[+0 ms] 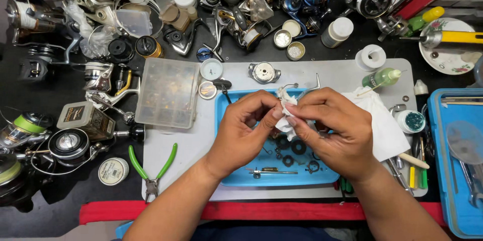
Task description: The person cleans a small metal component of a fishing reel using a white cloth. They wipe the part thoroughly, then place it into a blue tray containing other disassembled parts. The person then picks up another small metal piece and continues to wipe it with the cloth.
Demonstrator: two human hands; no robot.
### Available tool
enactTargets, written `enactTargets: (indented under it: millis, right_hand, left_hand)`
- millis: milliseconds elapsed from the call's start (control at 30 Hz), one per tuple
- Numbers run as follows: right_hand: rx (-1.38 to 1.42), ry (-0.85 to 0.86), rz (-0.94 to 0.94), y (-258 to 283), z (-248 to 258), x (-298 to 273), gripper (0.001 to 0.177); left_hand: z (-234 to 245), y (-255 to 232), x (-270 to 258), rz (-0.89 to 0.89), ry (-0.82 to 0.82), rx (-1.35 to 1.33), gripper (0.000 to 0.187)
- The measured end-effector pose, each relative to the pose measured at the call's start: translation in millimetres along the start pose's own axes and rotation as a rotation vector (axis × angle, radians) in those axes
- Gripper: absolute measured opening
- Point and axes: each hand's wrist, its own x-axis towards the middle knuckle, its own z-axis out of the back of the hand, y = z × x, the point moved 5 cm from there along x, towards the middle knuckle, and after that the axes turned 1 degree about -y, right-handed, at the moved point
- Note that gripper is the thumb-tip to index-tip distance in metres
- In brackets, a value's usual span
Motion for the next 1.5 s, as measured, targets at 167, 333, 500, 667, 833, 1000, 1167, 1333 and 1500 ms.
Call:
enactTargets:
  millis: [167, 333, 500, 667, 833, 1000, 1167, 1333, 1500]
  right_hand:
    - [-0.068, -0.038, 0.030, -2.3, -0.6, -2.4, 0.015]
    - [-0.129, -0.077, 0.094, -3.4, -0.3, -7.3, 0.011]
    - [-0.288, -0.071, 0.231, -3.1, -0.1, -14.5, 0.009]
    - [-0.345, -0.044, 0.304, -1.3, -0.1, -15.2, 0.012]
    - [-0.338, -0.019, 0.326, 2.2, -1.0, -14.5, 0.010]
    - [-0.379, -0.030, 0.339, -0.4, -1.8, -15.9, 0.011]
    - [-0.323, -0.098, 0.294, -2.3, -1.4, -10.0, 0.002]
    - [-0.344, -0.109, 0.289, -7.2, -3.8, -7.9, 0.002]
    - [-0.206, -0.092, 0.128, -7.7, -2.9, -0.5, 0.009]
  left_hand:
    - [-1.9, 10.3, -2.4, 0.037, -0.077, -0.063, 0.011]
    - [-4.0, 18.8, -5.5, 0.117, -0.107, -0.190, 0.010]
    - [-4.5, 23.4, -5.8, 0.135, -0.067, -0.275, 0.011]
    - [-2.1, 25.7, -4.3, 0.143, -0.068, -0.240, 0.010]
    - [-0.8, 6.6, -0.5, 0.015, -0.058, -0.095, 0.007]
    - [-1.3, 3.9, 0.9, 0.013, -0.044, -0.056, 0.007]
    - [1.1, 12.4, 4.0, -0.046, -0.072, -0.086, 0.007]
    - [-1.2, 16.5, 3.0, -0.041, -0.053, -0.080, 0.007]
    - [-3.2, 20.6, 1.6, -0.004, -0.052, -0.133, 0.008]
